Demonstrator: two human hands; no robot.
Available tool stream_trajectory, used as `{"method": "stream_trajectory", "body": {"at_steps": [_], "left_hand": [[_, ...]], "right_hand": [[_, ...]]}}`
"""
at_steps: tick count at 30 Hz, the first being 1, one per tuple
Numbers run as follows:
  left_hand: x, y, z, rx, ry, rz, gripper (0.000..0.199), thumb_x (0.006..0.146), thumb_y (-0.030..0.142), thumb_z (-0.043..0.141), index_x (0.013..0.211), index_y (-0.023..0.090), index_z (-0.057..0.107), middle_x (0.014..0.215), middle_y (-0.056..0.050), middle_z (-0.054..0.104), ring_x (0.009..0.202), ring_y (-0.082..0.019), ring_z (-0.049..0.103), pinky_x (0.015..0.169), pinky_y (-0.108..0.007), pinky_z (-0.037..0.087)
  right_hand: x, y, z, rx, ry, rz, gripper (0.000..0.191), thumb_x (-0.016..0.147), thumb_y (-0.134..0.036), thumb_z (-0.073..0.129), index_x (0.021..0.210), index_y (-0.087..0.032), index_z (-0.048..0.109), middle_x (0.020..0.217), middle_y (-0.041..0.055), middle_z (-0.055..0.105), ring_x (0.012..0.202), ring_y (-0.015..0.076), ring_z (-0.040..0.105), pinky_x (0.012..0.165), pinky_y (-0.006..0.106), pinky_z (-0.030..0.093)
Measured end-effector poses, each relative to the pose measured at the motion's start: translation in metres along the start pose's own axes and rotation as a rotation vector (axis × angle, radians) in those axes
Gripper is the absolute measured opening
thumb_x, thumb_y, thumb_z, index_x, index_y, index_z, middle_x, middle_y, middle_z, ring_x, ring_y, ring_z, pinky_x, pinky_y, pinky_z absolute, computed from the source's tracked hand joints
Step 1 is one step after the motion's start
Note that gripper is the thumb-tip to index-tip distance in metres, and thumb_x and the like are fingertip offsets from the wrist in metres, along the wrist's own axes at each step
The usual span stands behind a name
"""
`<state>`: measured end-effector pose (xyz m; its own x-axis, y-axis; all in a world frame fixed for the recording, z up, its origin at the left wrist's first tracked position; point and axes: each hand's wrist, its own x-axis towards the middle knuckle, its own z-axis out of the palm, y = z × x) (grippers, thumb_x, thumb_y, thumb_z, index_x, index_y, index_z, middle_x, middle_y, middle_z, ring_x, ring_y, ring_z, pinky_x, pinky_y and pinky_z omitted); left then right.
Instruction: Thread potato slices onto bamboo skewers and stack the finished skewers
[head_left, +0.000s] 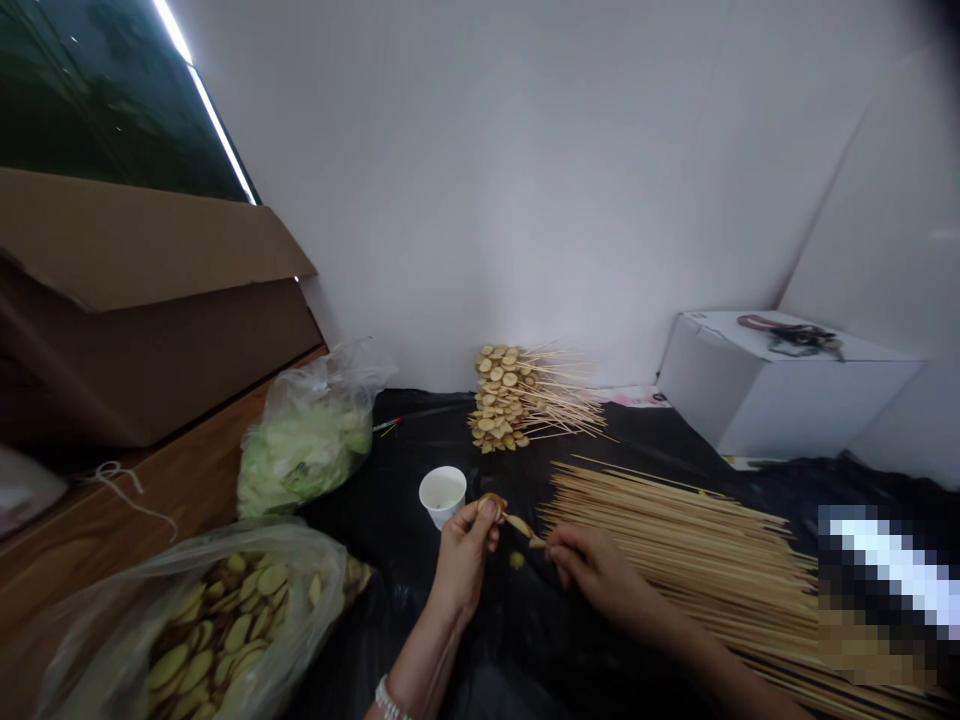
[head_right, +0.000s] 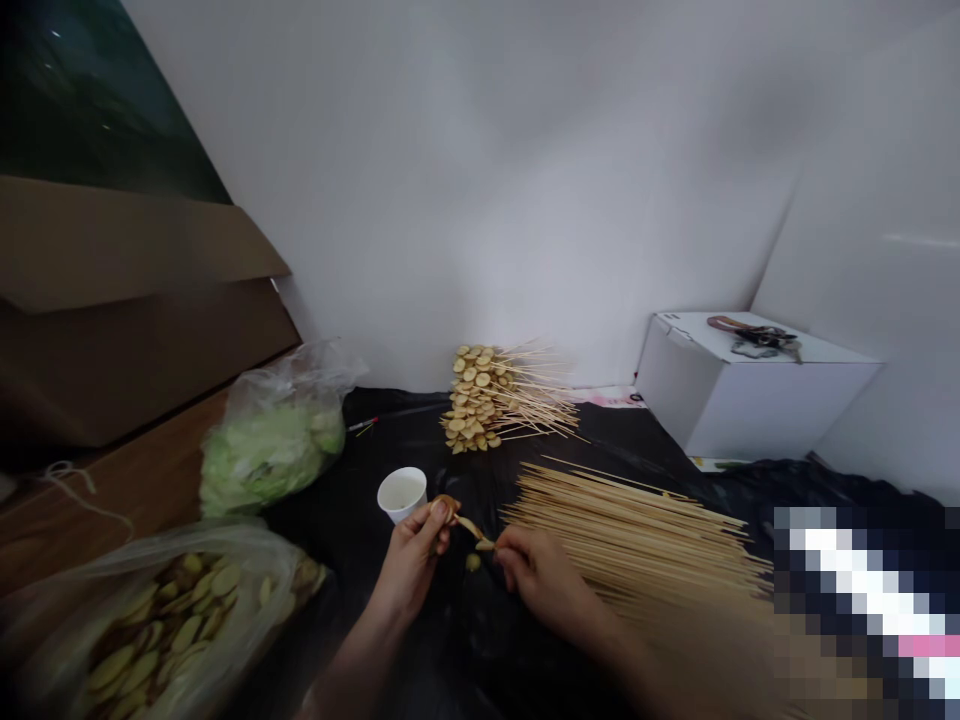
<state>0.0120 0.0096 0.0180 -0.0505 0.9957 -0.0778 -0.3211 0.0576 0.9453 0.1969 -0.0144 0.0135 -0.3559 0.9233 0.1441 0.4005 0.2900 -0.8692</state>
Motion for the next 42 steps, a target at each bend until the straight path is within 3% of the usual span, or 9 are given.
{"method": "stream_trajectory", "body": {"at_steps": [4,6,10,14,23,30,33,38,42], "left_hand": [[-0.002,0.004,0.002,-0.018,-0.034,-0.012,0.034,0.068,0.044,0.075,0.078,0.011,0.072,0.061,0.000,0.053,0.052,-0.005,0.038,0.048,-0.018,0.027],[-0.003,0.004,0.003,-0.012,-0.036,-0.015,0.034,0.068,0.044,0.074,0.078,0.011,0.072,0.059,0.001,0.052,0.053,-0.006,0.038,0.049,-0.018,0.027],[-0.002,0.000,0.002,0.026,0.001,0.037,0.035,0.069,0.045,0.074,0.079,0.012,0.073,0.064,0.000,0.056,0.055,-0.007,0.039,0.050,-0.020,0.028],[-0.002,-0.004,0.001,0.065,0.010,0.067,0.035,0.072,0.047,0.070,0.082,0.013,0.073,0.062,0.001,0.055,0.054,-0.008,0.039,0.051,-0.020,0.028],[-0.003,-0.002,0.002,0.055,-0.032,0.042,0.038,0.070,0.050,0.071,0.078,0.013,0.072,0.057,0.001,0.052,0.052,-0.008,0.039,0.050,-0.021,0.028],[-0.003,-0.012,0.006,0.048,-0.065,0.021,0.040,0.070,0.053,0.070,0.067,0.013,0.065,0.051,0.002,0.050,0.047,-0.007,0.038,0.047,-0.021,0.027],[-0.003,-0.016,0.007,0.068,-0.062,0.012,0.037,0.066,0.048,0.075,0.070,0.012,0.066,0.053,0.003,0.050,0.047,-0.006,0.038,0.046,-0.020,0.026],[0.000,-0.015,0.004,0.003,0.060,0.016,0.038,0.064,0.048,0.077,0.069,0.012,0.065,0.053,0.003,0.050,0.048,-0.006,0.038,0.046,-0.018,0.027],[0.000,-0.016,0.004,0.020,-0.010,-0.013,0.037,0.070,0.049,0.071,0.079,0.013,0.069,0.066,-0.002,0.060,0.048,-0.005,0.041,0.044,-0.017,0.028]], "right_hand": [[0.002,-0.001,-0.001,0.371,-0.202,0.213,0.025,0.085,-0.040,0.048,0.078,-0.018,0.057,0.051,-0.0057,0.047,0.042,0.0084,0.031,0.044,0.021,0.021],[0.002,0.000,0.000,0.416,-0.236,0.254,0.027,0.085,-0.043,0.048,0.079,-0.018,0.057,0.051,-0.0062,0.046,0.041,0.0078,0.027,0.042,0.021,0.018],[0.002,0.001,0.004,0.093,-0.015,0.056,0.025,0.086,-0.033,0.046,0.065,-0.019,0.052,0.055,-0.0020,0.051,0.053,0.0114,0.044,0.053,0.023,0.032],[0.001,0.001,0.005,-0.171,0.131,-0.089,0.027,0.089,-0.027,0.040,0.065,-0.020,0.051,0.063,0.0007,0.055,0.061,0.0140,0.048,0.059,0.025,0.033],[0.004,0.003,0.004,0.331,-0.123,0.159,0.028,0.084,-0.043,0.048,0.074,-0.018,0.056,0.050,-0.0050,0.047,0.048,0.0106,0.041,0.051,0.022,0.031],[0.008,0.005,-0.001,0.328,-0.091,0.158,0.030,0.084,-0.045,0.049,0.078,-0.017,0.057,0.052,-0.0050,0.049,0.047,0.0093,0.039,0.049,0.021,0.030],[0.009,0.009,-0.002,0.263,-0.060,0.117,0.027,0.085,-0.041,0.051,0.077,-0.017,0.058,0.058,-0.0028,0.054,0.054,0.0106,0.046,0.053,0.022,0.034],[0.014,0.023,-0.008,0.139,0.064,0.070,0.017,0.080,-0.034,0.058,0.079,-0.018,0.059,0.068,-0.0009,0.060,0.063,0.0134,0.053,0.059,0.024,0.038],[0.018,0.032,-0.019,-0.005,0.192,0.040,0.018,0.081,-0.034,0.055,0.074,-0.018,0.060,0.068,0.0008,0.061,0.065,0.0156,0.053,0.061,0.026,0.039]]}}
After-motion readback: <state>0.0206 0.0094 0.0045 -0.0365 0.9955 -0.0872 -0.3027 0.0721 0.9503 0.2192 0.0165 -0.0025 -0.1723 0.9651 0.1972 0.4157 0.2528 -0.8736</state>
